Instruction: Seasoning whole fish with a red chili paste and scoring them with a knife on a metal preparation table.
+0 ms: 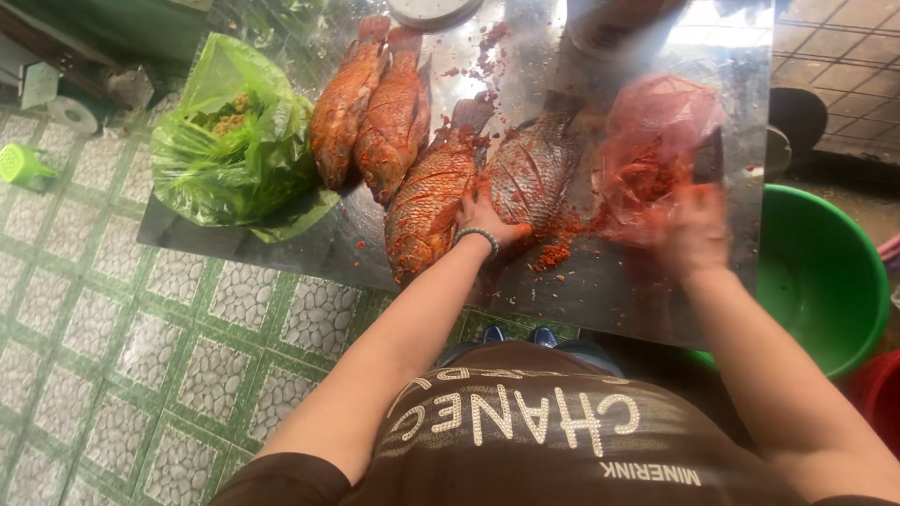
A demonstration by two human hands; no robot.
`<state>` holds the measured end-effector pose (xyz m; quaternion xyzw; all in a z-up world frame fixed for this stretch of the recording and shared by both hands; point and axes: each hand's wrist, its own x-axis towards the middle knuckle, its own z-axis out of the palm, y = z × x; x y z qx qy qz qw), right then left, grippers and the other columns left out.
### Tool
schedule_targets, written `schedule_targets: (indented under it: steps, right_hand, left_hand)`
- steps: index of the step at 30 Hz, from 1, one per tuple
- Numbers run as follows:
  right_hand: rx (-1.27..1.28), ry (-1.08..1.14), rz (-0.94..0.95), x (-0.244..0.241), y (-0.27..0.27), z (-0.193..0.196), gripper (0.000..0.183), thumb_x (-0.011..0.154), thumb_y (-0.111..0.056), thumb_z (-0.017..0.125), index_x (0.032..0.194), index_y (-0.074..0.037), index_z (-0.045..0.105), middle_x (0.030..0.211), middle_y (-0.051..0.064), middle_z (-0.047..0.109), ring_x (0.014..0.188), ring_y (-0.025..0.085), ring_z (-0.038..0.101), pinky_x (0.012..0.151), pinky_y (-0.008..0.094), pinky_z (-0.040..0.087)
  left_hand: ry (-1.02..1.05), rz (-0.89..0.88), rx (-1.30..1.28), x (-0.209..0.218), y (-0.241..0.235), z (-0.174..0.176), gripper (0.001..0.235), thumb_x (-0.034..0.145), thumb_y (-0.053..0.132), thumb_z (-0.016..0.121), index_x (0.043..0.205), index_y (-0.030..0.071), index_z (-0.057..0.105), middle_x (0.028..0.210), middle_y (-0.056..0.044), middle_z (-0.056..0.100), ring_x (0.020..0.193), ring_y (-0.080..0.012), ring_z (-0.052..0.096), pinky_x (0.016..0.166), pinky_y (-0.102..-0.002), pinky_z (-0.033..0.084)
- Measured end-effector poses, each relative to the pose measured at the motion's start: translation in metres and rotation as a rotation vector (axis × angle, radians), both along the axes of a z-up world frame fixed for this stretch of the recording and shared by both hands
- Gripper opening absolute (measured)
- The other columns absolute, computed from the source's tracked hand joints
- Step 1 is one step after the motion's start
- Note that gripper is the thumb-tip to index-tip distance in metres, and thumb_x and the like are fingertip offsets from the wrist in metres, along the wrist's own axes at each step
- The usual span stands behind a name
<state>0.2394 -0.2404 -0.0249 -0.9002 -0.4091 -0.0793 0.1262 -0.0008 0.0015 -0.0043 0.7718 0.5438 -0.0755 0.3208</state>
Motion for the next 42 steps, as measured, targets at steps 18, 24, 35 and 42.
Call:
schedule_targets:
  steps: [18,24,35,42]
  right_hand:
    - [0.443,0.294,0.441,-0.057,0.072,-0.066,0.024,0.086,0.004,0.067,0.104,-0.011,0.072,0.103,0.015,0.070,0.098,0.034,0.067,0.088,0.043,0.055]
    - [1.004,1.736,-0.016,-0.047,0.179,-0.072,0.023,0.102,-0.001,0.063,0.123,-0.001,0.073,0.107,0.007,0.073,0.094,0.019,0.064,0.083,0.031,0.052]
    - [-0.054,0.219,0.830,-0.062,0.223,0.003,0.041,0.099,-0.028,0.054,0.140,-0.025,0.061,0.149,0.003,0.055,0.143,0.026,0.045,0.124,0.055,0.021]
    - [-0.177,0.208,0.496,-0.067,0.238,-0.019,0.034,0.108,-0.031,0.051,0.132,-0.012,0.065,0.139,0.012,0.065,0.133,0.031,0.059,0.120,0.047,0.043]
  left_hand:
    - [-0.180,-0.049,-0.022,-0.019,0.006,0.002,0.146,0.053,0.047,0.100,0.163,0.025,0.007,0.166,-0.024,0.014,0.150,-0.0442,0.028,0.119,-0.048,0.034]
    - [-0.119,-0.085,-0.090,-0.022,0.000,0.009,0.152,0.054,0.043,0.097,0.165,0.028,-0.006,0.168,-0.022,0.011,0.148,-0.0459,0.029,0.119,-0.049,0.034]
    - [-0.063,-0.113,-0.168,-0.022,0.010,-0.002,0.141,0.057,0.041,0.099,0.163,0.017,0.010,0.169,-0.021,0.012,0.153,-0.0383,0.023,0.124,-0.043,0.027]
    - [-0.162,-0.115,-0.139,-0.031,0.005,-0.014,0.146,0.055,0.039,0.099,0.165,0.017,0.006,0.167,-0.022,0.016,0.151,-0.0387,0.029,0.122,-0.043,0.030]
